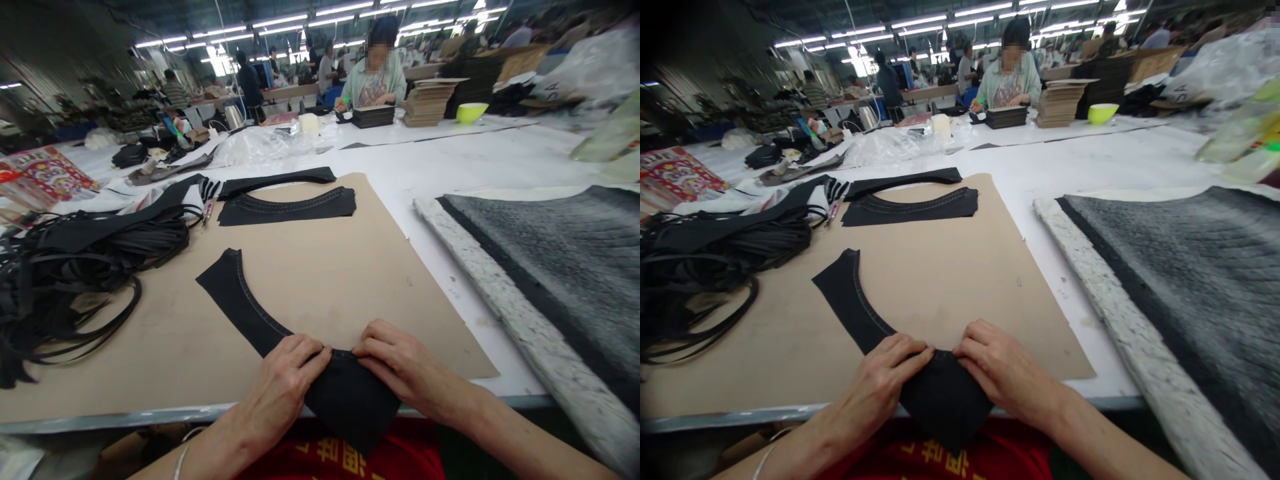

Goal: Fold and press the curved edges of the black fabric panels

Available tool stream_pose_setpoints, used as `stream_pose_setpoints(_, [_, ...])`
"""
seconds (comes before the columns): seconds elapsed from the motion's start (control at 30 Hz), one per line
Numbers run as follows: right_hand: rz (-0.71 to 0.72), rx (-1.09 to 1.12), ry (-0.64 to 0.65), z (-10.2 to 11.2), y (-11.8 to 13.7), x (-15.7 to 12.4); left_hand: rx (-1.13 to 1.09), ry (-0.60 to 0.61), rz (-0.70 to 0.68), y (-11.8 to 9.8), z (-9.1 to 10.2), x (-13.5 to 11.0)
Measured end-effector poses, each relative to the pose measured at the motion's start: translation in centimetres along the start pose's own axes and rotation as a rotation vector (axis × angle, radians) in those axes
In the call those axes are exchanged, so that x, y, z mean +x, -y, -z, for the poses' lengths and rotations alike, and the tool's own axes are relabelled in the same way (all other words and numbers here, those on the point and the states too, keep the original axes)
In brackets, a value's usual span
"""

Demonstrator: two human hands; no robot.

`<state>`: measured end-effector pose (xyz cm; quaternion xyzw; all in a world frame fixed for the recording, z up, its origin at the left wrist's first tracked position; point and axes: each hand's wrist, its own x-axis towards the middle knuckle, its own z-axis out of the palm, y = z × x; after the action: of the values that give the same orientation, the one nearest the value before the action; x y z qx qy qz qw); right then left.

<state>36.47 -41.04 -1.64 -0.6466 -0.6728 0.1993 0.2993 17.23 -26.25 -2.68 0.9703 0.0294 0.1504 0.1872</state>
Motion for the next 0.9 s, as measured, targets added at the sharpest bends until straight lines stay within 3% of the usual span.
stream_pose_setpoints(0.2, [-0.068,0.000,-0.038,0.5,0.1,-0.2,-0.029,-0.022,0.014,0.1,0.1,-0.1])
stream_pose_setpoints(0.43, [-0.060,-0.078,-0.030,0.7,0.2,-0.2,-0.143,-0.020,0.199,-1.7,0.1,2.1])
stream_pose_setpoints(0.63, [-0.073,-0.089,-0.035,0.7,0.1,-0.4,-0.240,0.115,0.186,-2.8,-0.6,4.1])
stream_pose_setpoints(0.9, [-0.093,-0.100,-0.033,1.0,0.0,-0.9,-0.095,0.153,0.108,-3.3,-1.0,3.5])
